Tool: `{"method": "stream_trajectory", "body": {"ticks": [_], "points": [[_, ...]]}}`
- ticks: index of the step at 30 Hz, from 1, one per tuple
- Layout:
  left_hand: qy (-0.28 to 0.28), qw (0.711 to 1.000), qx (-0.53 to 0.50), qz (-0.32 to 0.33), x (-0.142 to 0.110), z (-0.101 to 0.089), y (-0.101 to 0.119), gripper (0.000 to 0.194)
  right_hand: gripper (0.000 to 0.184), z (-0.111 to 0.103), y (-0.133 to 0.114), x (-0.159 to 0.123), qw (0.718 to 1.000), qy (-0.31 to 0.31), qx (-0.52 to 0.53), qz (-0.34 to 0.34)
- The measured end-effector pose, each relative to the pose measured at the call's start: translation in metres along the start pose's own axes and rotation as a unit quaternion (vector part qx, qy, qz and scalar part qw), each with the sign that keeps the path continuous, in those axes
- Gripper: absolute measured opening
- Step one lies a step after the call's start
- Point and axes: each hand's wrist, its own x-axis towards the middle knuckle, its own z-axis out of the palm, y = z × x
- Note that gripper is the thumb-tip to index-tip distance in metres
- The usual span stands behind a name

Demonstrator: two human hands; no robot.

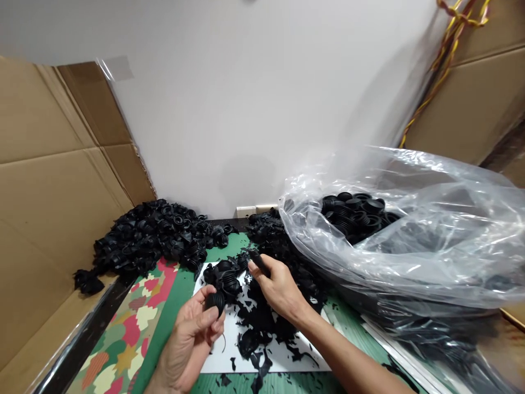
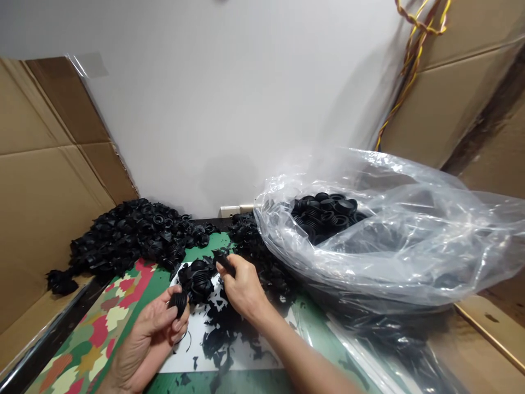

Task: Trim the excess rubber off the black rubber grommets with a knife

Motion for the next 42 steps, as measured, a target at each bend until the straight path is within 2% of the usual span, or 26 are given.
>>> {"method": "stream_trajectory", "body": {"ticks": [4, 8, 14, 22, 31, 38, 42], "points": [[0.008, 1.0, -0.004, 0.014, 0.001, 0.003, 0.002, 0.027, 0.024, 0.004, -0.002, -0.003, 1.0, -0.009, 0.009, 0.012], [-0.015, 0.999, -0.003, 0.039, -0.001, 0.006, 0.008, 0.022, 0.014, 0.004, -0.006, -0.004, 0.997, -0.025, 0.064, 0.025], [-0.013, 0.998, -0.011, 0.054, 0.002, 0.012, 0.015, 0.03, 0.01, -0.002, -0.02, -0.007, 0.989, -0.043, 0.141, 0.026], [-0.011, 0.998, -0.014, 0.052, 0.008, 0.024, 0.013, 0.031, 0.026, 0.001, -0.011, -0.015, 0.975, -0.035, 0.213, 0.053], [-0.017, 0.998, 0.015, 0.053, 0.015, 0.019, 0.0, 0.03, 0.055, 0.007, -0.005, -0.019, 0.953, -0.052, 0.287, 0.085], [0.008, 0.999, 0.01, 0.05, 0.014, 0.014, -0.004, 0.033, 0.054, -0.003, -0.011, -0.022, 0.963, 0.018, 0.27, 0.014], [0.019, 0.998, 0.025, 0.048, 0.013, 0.014, -0.008, 0.037, 0.049, -0.001, -0.011, -0.022, 0.97, -0.005, 0.244, 0.017]]}}
